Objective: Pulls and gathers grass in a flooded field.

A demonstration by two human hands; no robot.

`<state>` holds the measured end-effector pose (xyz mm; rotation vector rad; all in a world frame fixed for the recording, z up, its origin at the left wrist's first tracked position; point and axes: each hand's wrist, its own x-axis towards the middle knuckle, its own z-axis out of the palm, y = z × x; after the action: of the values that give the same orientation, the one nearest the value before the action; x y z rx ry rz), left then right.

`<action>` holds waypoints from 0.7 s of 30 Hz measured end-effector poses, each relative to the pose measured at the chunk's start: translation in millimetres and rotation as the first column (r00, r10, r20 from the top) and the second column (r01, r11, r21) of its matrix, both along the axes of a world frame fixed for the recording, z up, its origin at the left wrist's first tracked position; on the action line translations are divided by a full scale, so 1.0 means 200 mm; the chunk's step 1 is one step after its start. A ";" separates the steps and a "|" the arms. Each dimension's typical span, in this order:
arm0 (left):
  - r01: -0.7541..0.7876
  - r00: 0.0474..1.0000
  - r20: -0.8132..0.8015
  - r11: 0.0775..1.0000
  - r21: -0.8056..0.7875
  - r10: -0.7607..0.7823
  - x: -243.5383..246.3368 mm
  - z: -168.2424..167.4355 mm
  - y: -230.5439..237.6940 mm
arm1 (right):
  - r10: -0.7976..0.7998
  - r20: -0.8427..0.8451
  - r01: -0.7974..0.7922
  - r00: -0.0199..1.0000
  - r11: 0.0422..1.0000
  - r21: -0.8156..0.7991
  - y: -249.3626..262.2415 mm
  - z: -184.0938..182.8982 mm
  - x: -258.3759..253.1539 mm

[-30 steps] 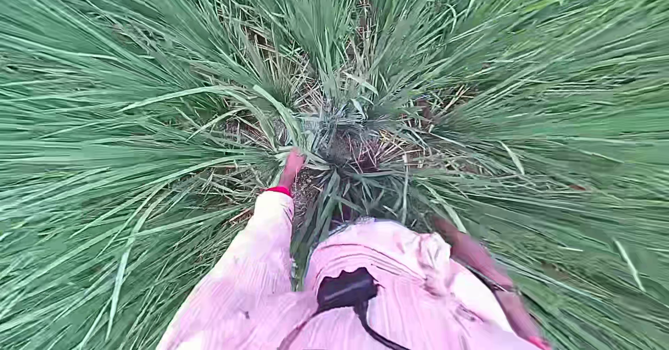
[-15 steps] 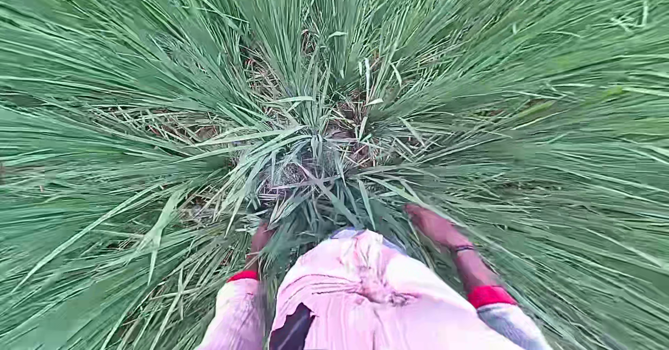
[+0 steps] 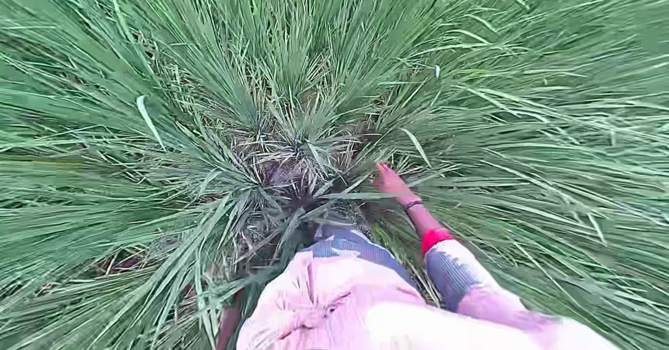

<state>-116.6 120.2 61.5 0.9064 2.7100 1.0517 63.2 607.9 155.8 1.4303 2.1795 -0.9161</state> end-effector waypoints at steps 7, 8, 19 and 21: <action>-0.061 0.465 0.746 0.858 -0.510 0.477 -0.29 -0.29 0.11 | -0.008 -0.036 0.007 0.999 1.000 -0.021 0.36 -0.05 -0.16; -0.041 0.473 0.732 0.842 -0.538 0.490 -0.33 -0.23 0.20 | -0.007 -0.049 0.005 0.999 1.000 -0.030 0.40 -0.04 -0.18; -0.060 0.361 0.591 0.650 -0.757 0.722 -0.20 0.19 0.40 | 0.365 -0.141 -0.377 0.920 0.923 -0.072 0.93 0.00 -0.74; -0.152 0.365 0.532 0.612 -0.776 0.764 -0.12 0.17 0.40 | 0.422 -0.168 -0.437 0.891 0.897 -0.070 0.97 0.03 -0.89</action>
<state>-139.7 200.7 94.7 -0.5462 2.1097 0.3292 -114.4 802.3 162.1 0.7953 2.3773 -0.9752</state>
